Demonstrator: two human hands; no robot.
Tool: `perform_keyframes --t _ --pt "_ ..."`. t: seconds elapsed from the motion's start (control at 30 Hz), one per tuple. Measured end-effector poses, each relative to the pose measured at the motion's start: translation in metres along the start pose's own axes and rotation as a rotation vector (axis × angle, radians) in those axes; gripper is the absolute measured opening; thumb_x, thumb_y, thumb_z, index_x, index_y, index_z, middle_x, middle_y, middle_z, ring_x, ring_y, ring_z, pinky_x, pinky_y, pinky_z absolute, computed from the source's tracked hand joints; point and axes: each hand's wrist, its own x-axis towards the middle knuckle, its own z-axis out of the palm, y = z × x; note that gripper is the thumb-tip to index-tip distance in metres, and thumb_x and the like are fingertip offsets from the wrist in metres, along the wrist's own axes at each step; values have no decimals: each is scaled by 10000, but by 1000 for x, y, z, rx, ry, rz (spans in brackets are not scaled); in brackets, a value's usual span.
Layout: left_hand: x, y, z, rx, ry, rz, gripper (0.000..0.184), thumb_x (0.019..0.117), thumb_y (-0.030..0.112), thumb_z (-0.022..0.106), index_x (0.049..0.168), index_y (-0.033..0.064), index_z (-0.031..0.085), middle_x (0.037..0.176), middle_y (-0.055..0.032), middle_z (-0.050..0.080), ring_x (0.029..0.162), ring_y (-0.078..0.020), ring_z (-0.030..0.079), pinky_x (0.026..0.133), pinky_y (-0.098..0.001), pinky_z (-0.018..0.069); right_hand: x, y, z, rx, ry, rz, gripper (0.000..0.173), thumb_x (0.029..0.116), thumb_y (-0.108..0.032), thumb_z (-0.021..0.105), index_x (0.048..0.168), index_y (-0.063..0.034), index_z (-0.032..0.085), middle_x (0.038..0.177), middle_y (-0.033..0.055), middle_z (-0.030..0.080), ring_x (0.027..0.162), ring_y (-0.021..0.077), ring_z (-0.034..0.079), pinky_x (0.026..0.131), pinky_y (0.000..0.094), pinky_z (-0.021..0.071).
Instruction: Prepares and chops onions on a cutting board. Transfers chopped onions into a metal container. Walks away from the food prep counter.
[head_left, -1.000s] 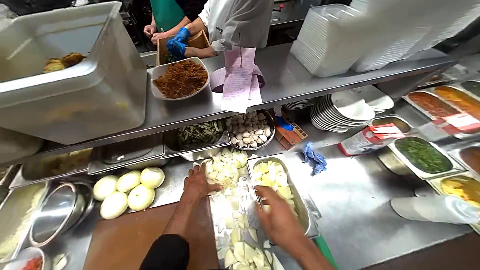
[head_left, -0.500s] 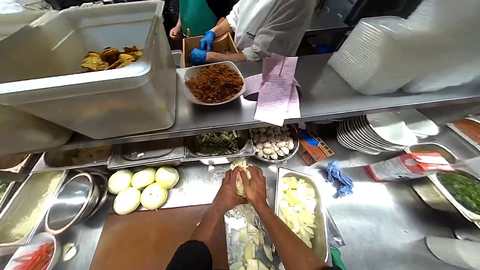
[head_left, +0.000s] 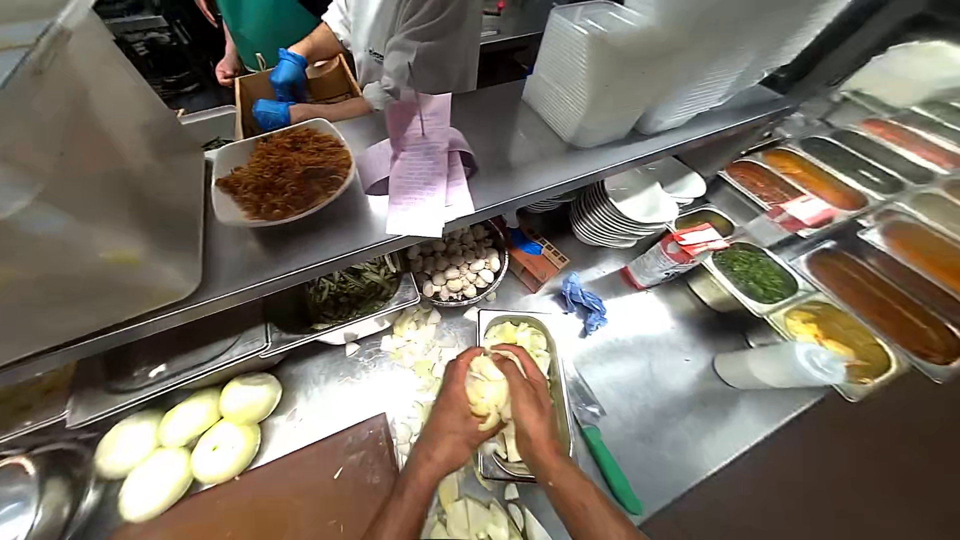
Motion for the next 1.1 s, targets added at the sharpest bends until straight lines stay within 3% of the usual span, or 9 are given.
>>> perform_keyframes --t 0.17,0.27,0.43,0.57,0.63,0.73,0.83,0.93,1.1 --pt "18 19 49 46 -92 -188 1096 727 55 789 1642 181 200 1616 -224 310 1468 -344 386 1159 -496 429 9 10 -51 -56 -54 230 561 1070 -420 441 1525 -92 473 1588 132 436 1454 229 427 1186 480 375" --pt "40 23 47 36 -54 -205 920 808 -3 636 1625 177 254 1617 -188 343 1467 -305 408 1154 -499 439 8 3 -67 -139 -157 245 542 1093 -449 313 1502 -172 535 1608 80 434 1470 233 416 1131 548 412" --pt "58 31 21 240 24 -70 576 924 -33 499 1479 115 536 1508 -112 530 1369 -208 539 1145 -398 469 -22 13 -95 -621 -467 31 443 1067 -371 420 1462 -268 592 1671 132 317 1529 282 341 1217 507 356" --pt "48 1 -19 329 222 -86 290 1029 135 530 1265 53 679 1232 -111 704 1080 -191 709 979 -394 586 -29 24 -111 -650 -365 -163 370 1063 -211 434 1302 -203 716 1487 58 589 1404 195 529 1152 433 467" --pt "41 -36 -46 488 336 -110 265 1018 183 555 1189 73 725 1181 -94 716 1057 -198 707 964 -425 583 -37 24 -117 -643 -222 -288 330 1025 -166 477 1206 -168 754 1315 31 701 1179 148 679 964 373 592" --pt "42 -95 -75 745 296 -49 474 989 422 603 1385 164 641 1550 -66 501 1465 -250 430 1199 -497 381 -69 19 -131 -581 -368 -109 247 993 -175 543 1104 -109 754 869 14 750 700 139 715 634 382 630" --pt "51 -113 -75 955 140 -142 870 877 848 433 1598 368 356 1735 -36 123 1582 -337 139 1187 -631 274 -105 39 -141 -994 -763 267 568 943 -447 685 1376 -84 626 1179 179 724 994 357 724 886 586 570" --pt "55 -106 -71 1000 52 -217 953 783 939 432 1585 434 343 1682 -15 288 1487 -357 331 1071 -643 380 -140 90 -128 -1192 -753 374 1120 804 -604 793 1631 -84 246 1450 319 493 1035 482 682 867 634 567" --pt "18 -80 -60 957 -325 -251 1147 625 895 695 1593 407 319 1645 -84 334 1432 -429 400 964 -678 502 -149 121 -66 -1138 -663 349 1232 730 -437 886 1664 -154 135 1547 279 392 990 421 707 819 561 605"
